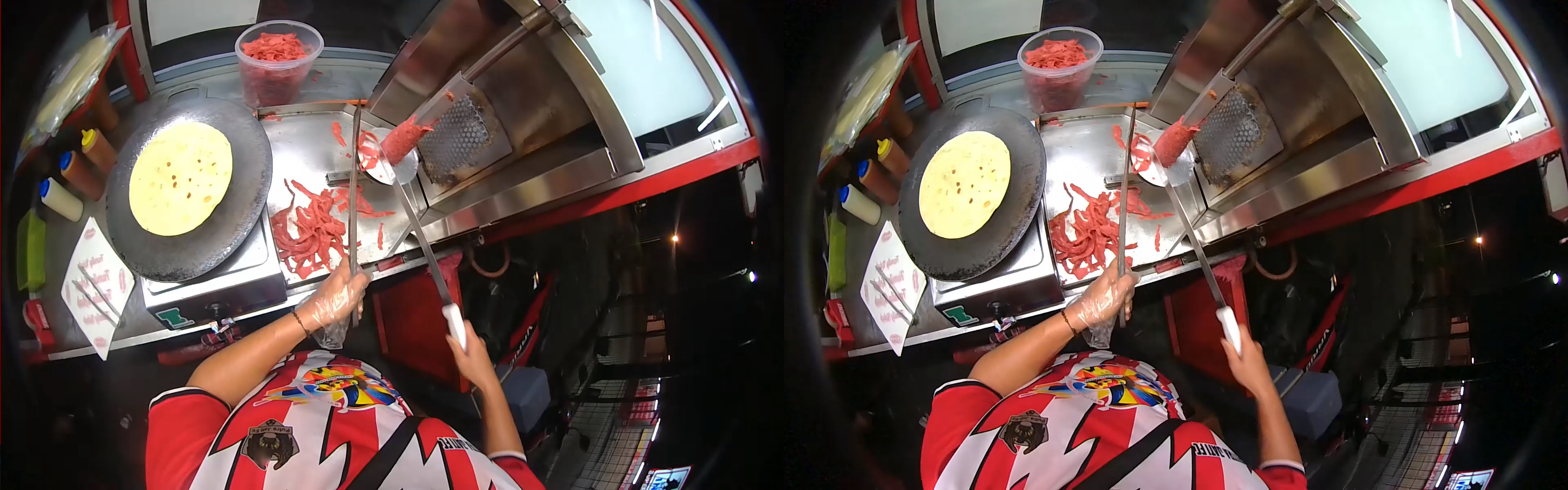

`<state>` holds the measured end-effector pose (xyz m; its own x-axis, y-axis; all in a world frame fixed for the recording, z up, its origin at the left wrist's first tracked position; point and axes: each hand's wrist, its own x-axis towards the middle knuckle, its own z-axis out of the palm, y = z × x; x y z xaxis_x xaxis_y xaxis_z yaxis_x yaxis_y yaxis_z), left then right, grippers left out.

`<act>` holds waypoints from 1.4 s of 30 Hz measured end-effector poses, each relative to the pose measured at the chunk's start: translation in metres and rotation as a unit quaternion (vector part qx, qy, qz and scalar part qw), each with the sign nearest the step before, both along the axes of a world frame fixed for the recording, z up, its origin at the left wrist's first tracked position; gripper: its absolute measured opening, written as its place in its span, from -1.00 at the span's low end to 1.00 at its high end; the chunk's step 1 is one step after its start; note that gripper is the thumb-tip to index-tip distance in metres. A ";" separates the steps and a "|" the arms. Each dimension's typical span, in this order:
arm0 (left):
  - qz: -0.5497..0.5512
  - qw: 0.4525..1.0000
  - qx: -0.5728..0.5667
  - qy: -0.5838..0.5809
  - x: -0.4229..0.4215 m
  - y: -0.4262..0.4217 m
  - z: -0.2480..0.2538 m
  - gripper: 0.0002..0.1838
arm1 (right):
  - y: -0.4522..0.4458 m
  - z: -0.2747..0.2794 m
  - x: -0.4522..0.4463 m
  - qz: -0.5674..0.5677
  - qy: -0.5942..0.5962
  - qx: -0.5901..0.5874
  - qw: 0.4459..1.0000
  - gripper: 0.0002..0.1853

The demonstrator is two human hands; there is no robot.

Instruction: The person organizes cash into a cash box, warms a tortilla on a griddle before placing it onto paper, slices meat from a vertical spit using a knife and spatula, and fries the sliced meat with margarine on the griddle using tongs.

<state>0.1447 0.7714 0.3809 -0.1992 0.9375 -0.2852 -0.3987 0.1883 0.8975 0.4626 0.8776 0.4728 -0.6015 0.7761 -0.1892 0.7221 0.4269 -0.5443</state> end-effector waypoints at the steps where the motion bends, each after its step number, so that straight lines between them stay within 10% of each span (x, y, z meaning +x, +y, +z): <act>1: -0.004 1.000 0.002 0.001 -0.002 0.000 0.002 -0.76 | -0.001 0.007 0.020 0.001 -0.007 -0.015 1.000 -0.68; 10: -0.059 0.988 -0.124 0.068 -0.051 -0.113 0.069 -0.78 | -0.002 -0.005 0.016 0.033 0.008 -0.039 0.999 -0.67; 15: 0.010 0.888 -0.207 0.409 -0.118 -0.212 0.152 -0.49 | -0.004 0.020 0.043 0.013 -0.018 -0.044 0.999 -0.68; 19: 0.128 0.851 -0.253 0.443 -0.137 -0.259 0.223 -0.28 | 0.008 0.033 0.024 0.075 0.056 -0.018 0.995 -0.72; 22: 0.170 0.777 -0.287 0.533 -0.147 -0.291 0.260 -0.24 | -0.010 0.062 -0.023 0.022 0.117 -0.208 0.971 -0.53; 30: 0.156 0.774 -0.230 0.570 -0.194 -0.369 0.211 -0.27 | -0.015 0.148 -0.074 0.098 0.033 -0.365 0.925 -0.38; 37: 0.086 0.811 -0.170 0.553 -0.218 -0.376 0.147 -0.32 | -0.080 0.041 -0.170 0.062 0.172 -0.528 0.830 -0.35; 42: 0.153 0.837 -0.146 0.505 -0.219 -0.403 0.167 -0.28 | -0.099 0.049 -0.177 0.155 0.177 -0.290 0.928 -0.38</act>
<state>-0.0741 0.3689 0.5478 -0.6948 0.7184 -0.0339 0.4662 0.4858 0.7393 0.2854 0.7790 0.5217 -0.8832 0.3849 -0.2681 0.3448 0.1453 -0.9274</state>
